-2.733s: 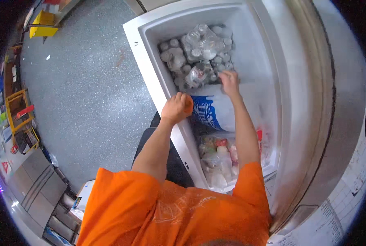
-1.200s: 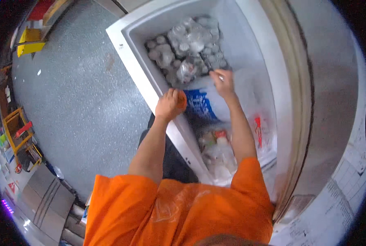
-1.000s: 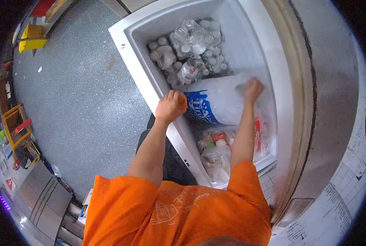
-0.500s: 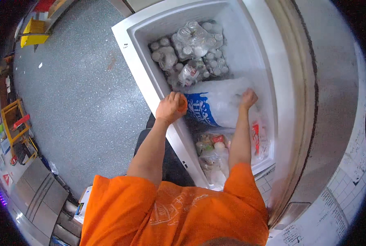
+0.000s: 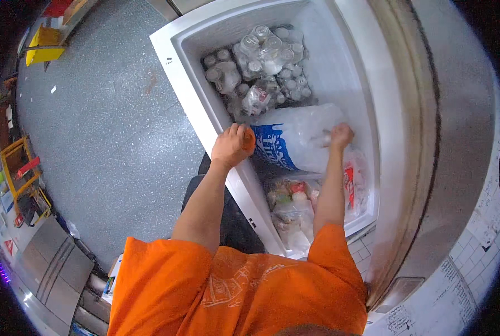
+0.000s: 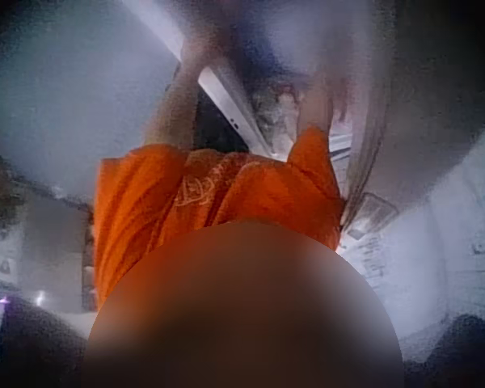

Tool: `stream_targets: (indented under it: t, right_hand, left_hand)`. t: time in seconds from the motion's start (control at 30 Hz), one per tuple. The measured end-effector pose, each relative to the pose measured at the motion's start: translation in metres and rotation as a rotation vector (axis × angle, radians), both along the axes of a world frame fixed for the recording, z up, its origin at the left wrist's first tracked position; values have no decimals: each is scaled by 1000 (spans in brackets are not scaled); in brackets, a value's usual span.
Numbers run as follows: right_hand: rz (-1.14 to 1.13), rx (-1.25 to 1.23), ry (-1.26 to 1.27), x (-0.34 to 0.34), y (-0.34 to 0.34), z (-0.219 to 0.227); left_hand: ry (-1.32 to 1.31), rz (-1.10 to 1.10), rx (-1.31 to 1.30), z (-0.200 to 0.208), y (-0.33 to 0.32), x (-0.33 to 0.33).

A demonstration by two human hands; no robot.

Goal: The person retrieves a small orange container from a freezer, walks to a counter, and assembles multiple white and red cardboard food boxes by hand. They fold and snap the boxes into shape, stacking them on the counter while another person works nearby.

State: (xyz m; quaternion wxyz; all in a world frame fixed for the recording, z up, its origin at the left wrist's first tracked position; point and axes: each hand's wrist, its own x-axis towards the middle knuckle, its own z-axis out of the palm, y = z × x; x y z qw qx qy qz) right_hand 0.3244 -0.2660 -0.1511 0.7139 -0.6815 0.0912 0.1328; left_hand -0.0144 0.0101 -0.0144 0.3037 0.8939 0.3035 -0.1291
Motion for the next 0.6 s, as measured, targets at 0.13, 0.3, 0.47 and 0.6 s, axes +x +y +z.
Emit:
stream_targets:
  t: [0.13,0.3,0.47,0.6]
  right_hand:
    - [-52,271,-31,26,19,79]
    - [279,-786,103,57,2,-27]
    - [377,-217,-601,31,36,21]
    - [198,290,-240,13,112,166]
  left_hand:
    - [-31,40,9,2,-6,-4]
    - [-71,-26,23,1,-1,-1]
    - [15,12,0,1,-2,0]
    - [-15,13,15,0,-4,-4]
